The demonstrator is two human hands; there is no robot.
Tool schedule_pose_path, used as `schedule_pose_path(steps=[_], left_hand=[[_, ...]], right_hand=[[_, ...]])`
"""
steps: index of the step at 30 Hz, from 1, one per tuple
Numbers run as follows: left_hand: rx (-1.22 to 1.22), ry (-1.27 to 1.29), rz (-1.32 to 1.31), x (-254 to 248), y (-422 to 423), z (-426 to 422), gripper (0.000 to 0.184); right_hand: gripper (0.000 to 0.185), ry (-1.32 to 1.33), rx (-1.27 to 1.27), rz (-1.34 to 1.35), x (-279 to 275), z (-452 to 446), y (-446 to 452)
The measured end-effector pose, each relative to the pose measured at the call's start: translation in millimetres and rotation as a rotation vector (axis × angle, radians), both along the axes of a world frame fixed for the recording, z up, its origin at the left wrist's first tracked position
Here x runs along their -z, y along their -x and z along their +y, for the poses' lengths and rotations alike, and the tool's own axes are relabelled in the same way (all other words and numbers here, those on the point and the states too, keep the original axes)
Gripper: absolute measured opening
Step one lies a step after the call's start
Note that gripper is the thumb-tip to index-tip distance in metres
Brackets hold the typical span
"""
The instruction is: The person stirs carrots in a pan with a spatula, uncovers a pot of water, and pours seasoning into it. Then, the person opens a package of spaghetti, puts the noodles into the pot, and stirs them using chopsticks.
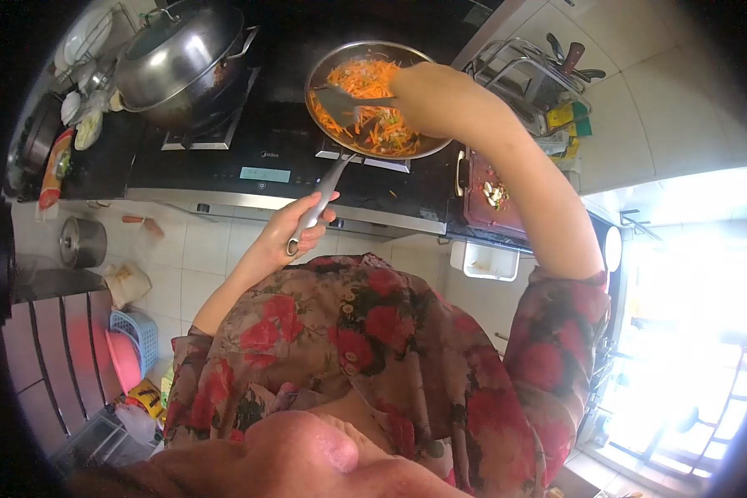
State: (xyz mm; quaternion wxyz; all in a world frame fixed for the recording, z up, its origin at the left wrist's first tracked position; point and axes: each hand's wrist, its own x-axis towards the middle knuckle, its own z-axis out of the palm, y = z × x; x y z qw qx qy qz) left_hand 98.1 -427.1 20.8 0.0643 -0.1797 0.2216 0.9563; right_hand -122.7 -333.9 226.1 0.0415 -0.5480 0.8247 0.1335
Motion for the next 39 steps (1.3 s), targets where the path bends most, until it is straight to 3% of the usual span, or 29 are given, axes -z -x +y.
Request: schedule_pose_path(steps=[3,6,8,9,13,15,18,23,24,27,29,31,33,35,37,39], left_hand=[[-0.005,0.002,0.001,0,0,1,0.033],[-0.011,0.001,0.001,1,0,1,0.033],[-0.016,0.015,-0.025,-1,-1,1,0.034],[-0.022,0.026,-0.048,-2,0,2,0.036],[-0.023,0.014,-0.029,-2,-1,-1,0.032],[-0.034,0.040,-0.028,-6,-1,-2,0.019],[-0.029,0.036,0.001,-7,0,-2,0.015],[-0.022,0.024,-0.044,-8,1,-1,0.015],[-0.023,0.026,-0.047,-8,1,-1,0.015],[-0.032,0.011,-0.036,-9,2,-3,0.015],[-0.025,0.002,-0.035,-8,1,-1,0.016],[-0.031,0.018,-0.040,-8,0,-1,0.016],[-0.012,0.008,-0.018,-4,0,-2,0.015],[0.001,-0.003,-0.060,-8,1,-2,0.015],[-0.007,0.016,-0.058,-9,2,-3,0.015],[-0.006,0.023,-0.073,-8,1,-1,0.014]], right_hand=[[0.019,0.014,0.002,-0.072,35,-32,5],[0.019,0.048,0.015,0.086,60,-43,16],[0.019,0.051,0.076,0.150,57,-30,27],[0.018,0.102,-0.033,0.185,55,-15,40],[0.014,-0.045,-0.035,0.336,-2,41,30],[0.012,-0.042,-0.069,0.327,-11,70,31],[0.013,-0.176,-0.082,0.323,-2,89,27],[0.014,-0.048,-0.005,0.321,76,61,66],[0.014,0.055,-0.009,0.342,75,54,70],[0.017,-0.086,0.175,0.289,36,74,78],[0.020,-0.036,0.252,0.281,22,91,91],[0.024,-0.091,0.285,0.254,44,90,135],[0.026,-0.029,0.437,-0.044,93,79,189],[0.028,-0.002,0.687,-0.505,98,60,164],[0.028,0.227,0.572,-0.556,123,55,144],[0.028,0.488,0.150,-0.256,164,66,147]])
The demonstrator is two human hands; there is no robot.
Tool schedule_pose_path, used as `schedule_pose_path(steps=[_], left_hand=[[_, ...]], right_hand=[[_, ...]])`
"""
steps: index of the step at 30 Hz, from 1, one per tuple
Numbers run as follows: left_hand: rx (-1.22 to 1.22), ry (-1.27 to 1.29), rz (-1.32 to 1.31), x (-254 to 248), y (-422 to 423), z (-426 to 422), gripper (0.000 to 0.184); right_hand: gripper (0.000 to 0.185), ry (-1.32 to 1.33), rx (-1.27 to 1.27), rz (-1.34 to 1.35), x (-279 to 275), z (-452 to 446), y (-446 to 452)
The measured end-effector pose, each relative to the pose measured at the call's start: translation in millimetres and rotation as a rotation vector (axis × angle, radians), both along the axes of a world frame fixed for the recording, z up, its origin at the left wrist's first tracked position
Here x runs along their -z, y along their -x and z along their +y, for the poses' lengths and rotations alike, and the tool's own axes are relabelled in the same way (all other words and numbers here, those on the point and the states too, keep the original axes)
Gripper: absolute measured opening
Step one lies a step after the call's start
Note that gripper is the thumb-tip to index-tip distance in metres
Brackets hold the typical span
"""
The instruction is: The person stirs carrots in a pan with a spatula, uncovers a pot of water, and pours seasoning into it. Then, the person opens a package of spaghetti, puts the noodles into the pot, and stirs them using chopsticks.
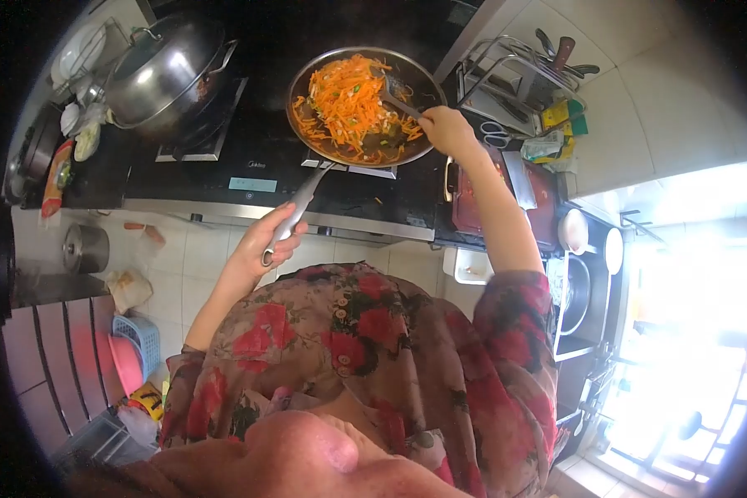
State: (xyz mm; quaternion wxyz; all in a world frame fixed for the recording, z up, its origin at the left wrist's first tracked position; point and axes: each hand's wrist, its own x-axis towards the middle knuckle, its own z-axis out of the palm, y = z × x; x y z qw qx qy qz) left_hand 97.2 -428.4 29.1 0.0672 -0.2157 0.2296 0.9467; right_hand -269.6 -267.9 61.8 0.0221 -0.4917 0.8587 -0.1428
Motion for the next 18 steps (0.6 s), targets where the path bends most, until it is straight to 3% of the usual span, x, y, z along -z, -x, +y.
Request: schedule_pose_path(steps=[3,6,13,16,18], left_hand=[[0.002,-0.005,0.025,1,-1,0,0.013],[-0.005,-0.004,0.025,-2,-1,1,0.012],[-0.015,-0.017,0.054,-1,-2,1,0.013],[-0.017,-0.010,0.033,-3,-1,2,0.013],[-0.014,-0.008,0.024,-5,-1,1,0.013]], right_hand=[[0.023,-0.152,0.062,0.167,-53,10,-78],[0.018,-0.290,0.067,0.297,-83,14,-97],[0.018,-0.289,0.187,0.436,-69,-42,-16],[0.018,-0.190,0.040,0.374,-65,-81,-31],[0.016,-0.361,-0.139,0.489,-79,-85,-61]])
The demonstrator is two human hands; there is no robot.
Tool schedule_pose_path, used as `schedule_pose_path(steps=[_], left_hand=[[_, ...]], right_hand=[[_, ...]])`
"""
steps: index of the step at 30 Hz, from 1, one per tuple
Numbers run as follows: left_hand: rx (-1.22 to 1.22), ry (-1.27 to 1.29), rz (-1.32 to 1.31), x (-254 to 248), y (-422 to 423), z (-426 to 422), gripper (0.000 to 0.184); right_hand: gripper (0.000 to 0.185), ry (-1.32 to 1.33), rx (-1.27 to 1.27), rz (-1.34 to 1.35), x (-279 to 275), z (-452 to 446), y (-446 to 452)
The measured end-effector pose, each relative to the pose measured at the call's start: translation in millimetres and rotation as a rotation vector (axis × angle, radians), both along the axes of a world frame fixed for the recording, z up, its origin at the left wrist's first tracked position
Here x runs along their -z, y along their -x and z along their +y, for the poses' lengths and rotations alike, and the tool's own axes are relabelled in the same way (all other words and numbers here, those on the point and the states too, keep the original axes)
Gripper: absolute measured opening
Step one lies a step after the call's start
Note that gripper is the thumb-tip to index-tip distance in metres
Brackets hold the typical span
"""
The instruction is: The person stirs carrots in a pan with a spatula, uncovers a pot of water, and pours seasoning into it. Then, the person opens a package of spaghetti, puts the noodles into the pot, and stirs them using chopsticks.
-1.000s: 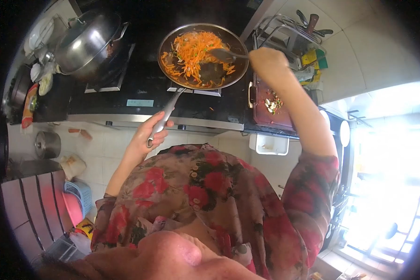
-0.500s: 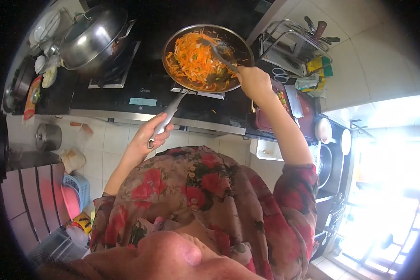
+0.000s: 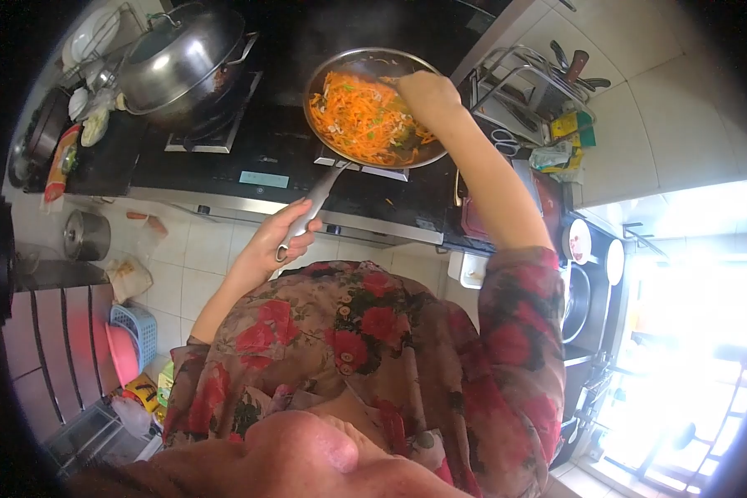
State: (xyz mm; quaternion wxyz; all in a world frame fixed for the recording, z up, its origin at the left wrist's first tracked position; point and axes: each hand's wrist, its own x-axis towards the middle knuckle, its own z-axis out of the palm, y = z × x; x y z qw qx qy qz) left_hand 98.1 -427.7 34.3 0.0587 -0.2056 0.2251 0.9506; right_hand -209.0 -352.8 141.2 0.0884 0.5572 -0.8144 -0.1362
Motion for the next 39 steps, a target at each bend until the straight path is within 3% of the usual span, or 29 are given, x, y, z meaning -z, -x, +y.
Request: schedule_pose_path(steps=[4,9,14,17,20,24,26,35,39], left_hand=[[0.010,-0.010,0.005,4,0,-2,0.012],[0.022,-0.027,0.019,7,1,-3,0.011],[0.031,-0.034,0.020,6,1,-3,0.010],[0.007,-0.023,0.008,3,0,-1,0.012],[-0.017,-0.028,0.012,1,0,-1,0.013],[-0.018,-0.057,0.035,5,-1,-1,0.013],[-0.024,-0.046,0.026,3,1,-3,0.013],[-0.023,-0.023,-0.018,0,-1,1,0.013],[0.018,-0.014,0.005,7,1,-1,0.013]], right_hand=[[0.011,-0.132,-0.158,0.041,-37,47,-65],[0.016,-0.243,-0.120,0.061,-84,94,-109],[0.006,-0.087,-0.045,0.049,-5,61,-88],[0.015,-0.108,0.189,0.060,-13,29,-60],[0.019,-0.033,0.255,0.054,-28,33,-40],[0.018,0.017,0.255,0.055,7,29,-17],[0.017,-0.065,0.065,0.046,31,30,-12],[0.023,-0.256,0.022,0.010,-86,115,-87],[0.013,-0.149,0.075,-0.013,-28,83,-85]])
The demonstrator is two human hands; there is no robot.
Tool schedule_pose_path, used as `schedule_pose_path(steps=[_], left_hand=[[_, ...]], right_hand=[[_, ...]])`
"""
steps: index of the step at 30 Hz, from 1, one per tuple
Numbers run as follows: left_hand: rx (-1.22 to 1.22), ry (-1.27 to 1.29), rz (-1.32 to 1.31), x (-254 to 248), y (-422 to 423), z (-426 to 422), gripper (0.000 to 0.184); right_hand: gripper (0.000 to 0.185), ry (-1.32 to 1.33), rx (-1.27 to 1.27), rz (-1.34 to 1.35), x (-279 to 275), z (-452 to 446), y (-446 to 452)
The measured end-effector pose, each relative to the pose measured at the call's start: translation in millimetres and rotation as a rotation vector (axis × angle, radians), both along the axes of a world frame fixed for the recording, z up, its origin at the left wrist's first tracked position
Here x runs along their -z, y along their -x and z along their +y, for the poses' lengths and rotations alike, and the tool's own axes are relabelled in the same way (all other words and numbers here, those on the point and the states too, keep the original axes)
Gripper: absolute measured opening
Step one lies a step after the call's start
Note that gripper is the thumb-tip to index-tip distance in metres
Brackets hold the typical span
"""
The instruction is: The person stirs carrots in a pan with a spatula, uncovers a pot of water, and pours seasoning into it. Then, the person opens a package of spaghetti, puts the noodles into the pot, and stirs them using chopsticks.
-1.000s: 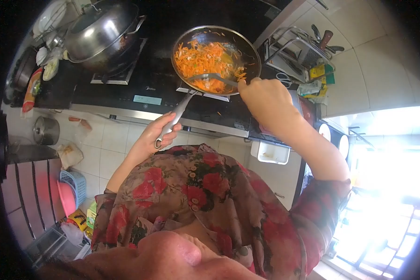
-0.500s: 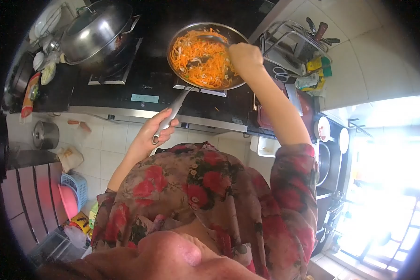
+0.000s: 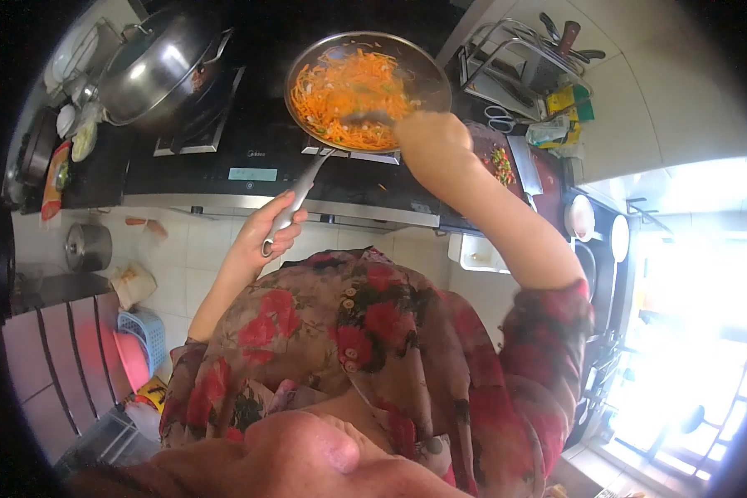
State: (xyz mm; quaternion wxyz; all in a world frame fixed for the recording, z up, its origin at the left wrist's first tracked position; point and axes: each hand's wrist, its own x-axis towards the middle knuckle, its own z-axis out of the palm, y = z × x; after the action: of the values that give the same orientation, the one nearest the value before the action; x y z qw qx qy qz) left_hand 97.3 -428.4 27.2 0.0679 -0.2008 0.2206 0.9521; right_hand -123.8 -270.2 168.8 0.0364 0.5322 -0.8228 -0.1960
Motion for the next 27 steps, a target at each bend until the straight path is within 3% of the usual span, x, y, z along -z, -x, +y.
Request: schedule_pose_path(steps=[3,9,17,23,27], left_hand=[[-0.013,-0.009,-0.023,0,-2,-3,0.013],[-0.010,0.000,0.003,0,-1,-7,0.014],[-0.005,0.028,-0.043,-4,-1,-7,0.014],[0.001,0.042,-0.019,-3,-3,-8,0.014],[0.004,0.042,-0.016,-8,-1,-8,0.015]], right_hand=[[0.015,0.122,0.067,0.031,27,-16,48],[0.021,0.224,0.270,0.006,-2,-7,82],[0.024,0.319,0.389,-0.102,25,-87,102],[0.017,0.301,0.178,-0.154,40,-98,57],[0.016,0.145,-0.046,-0.071,46,-66,45]])
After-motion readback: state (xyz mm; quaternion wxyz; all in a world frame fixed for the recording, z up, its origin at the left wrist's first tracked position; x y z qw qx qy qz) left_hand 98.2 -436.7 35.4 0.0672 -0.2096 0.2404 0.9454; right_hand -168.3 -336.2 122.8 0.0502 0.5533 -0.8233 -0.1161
